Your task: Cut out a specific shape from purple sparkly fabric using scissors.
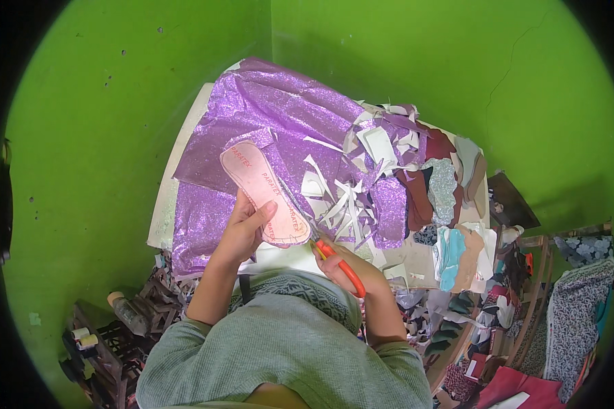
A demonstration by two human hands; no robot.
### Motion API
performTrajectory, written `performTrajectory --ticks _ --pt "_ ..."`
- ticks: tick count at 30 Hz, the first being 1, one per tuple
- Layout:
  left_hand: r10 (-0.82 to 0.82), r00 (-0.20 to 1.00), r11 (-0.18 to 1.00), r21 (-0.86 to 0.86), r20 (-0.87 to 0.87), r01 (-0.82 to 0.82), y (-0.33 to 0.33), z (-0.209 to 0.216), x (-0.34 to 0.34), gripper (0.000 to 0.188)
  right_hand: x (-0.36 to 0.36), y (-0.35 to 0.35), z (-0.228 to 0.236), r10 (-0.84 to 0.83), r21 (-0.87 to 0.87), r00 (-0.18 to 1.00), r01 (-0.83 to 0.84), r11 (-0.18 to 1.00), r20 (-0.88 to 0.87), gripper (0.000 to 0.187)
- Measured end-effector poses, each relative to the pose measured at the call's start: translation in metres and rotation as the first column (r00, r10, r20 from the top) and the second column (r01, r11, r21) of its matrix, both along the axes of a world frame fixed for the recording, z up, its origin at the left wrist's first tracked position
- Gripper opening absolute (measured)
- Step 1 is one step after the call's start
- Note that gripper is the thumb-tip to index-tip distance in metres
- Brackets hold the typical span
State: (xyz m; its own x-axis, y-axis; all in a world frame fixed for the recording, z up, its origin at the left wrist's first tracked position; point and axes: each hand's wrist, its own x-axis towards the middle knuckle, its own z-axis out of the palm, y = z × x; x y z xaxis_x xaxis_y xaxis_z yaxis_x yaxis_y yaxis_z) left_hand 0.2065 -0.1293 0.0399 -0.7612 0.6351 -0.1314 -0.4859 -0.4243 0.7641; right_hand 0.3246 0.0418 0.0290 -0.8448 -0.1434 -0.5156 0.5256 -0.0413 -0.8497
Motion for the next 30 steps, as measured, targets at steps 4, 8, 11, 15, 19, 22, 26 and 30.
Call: performTrajectory --ticks 4,8,11,15,19,22,26,30 --pt "-0.028 1.0 1.0 -0.007 0.011 0.028 -0.001 0.0 0.001 0.059 -0.001 0.0 0.007 0.081 0.141 0.996 -0.076 0.987 -0.031 0.026" --pt "-0.003 1.0 0.999 0.037 0.006 0.003 0.001 -0.001 0.002 0.061 -0.002 0.002 0.009 0.246 0.355 0.949 -0.165 0.92 -0.198 0.024" --pt "-0.035 0.999 0.998 0.057 0.038 0.032 0.002 0.002 0.004 0.064 -0.001 -0.001 0.007 0.17 0.277 0.974 -0.125 0.953 -0.147 0.048" --pt "-0.144 0.989 0.988 0.058 0.017 0.143 -0.001 -0.002 0.001 0.06 -0.004 -0.004 0.006 0.097 0.148 0.98 -0.072 0.986 -0.172 0.081" --pt "-0.134 0.99 0.99 0.055 0.043 0.132 -0.002 -0.001 0.002 0.064 -0.003 -0.008 0.008 0.084 0.142 0.979 -0.058 0.988 -0.184 0.077" --pt "-0.073 0.994 0.996 0.064 0.084 0.068 0.0 0.005 0.003 0.073 -0.003 -0.008 0.007 0.116 0.2 0.972 -0.075 0.977 -0.202 0.077" --pt "-0.13 0.988 0.986 0.12 0.08 0.12 0.0 0.003 0.004 0.074 -0.005 -0.008 -0.001 0.127 0.152 0.97 -0.097 0.984 -0.206 0.052" --pt "-0.168 0.983 0.978 0.139 0.078 0.156 -0.001 -0.001 0.002 0.075 -0.006 -0.007 0.003 0.155 0.188 0.96 -0.112 0.976 -0.233 0.043"
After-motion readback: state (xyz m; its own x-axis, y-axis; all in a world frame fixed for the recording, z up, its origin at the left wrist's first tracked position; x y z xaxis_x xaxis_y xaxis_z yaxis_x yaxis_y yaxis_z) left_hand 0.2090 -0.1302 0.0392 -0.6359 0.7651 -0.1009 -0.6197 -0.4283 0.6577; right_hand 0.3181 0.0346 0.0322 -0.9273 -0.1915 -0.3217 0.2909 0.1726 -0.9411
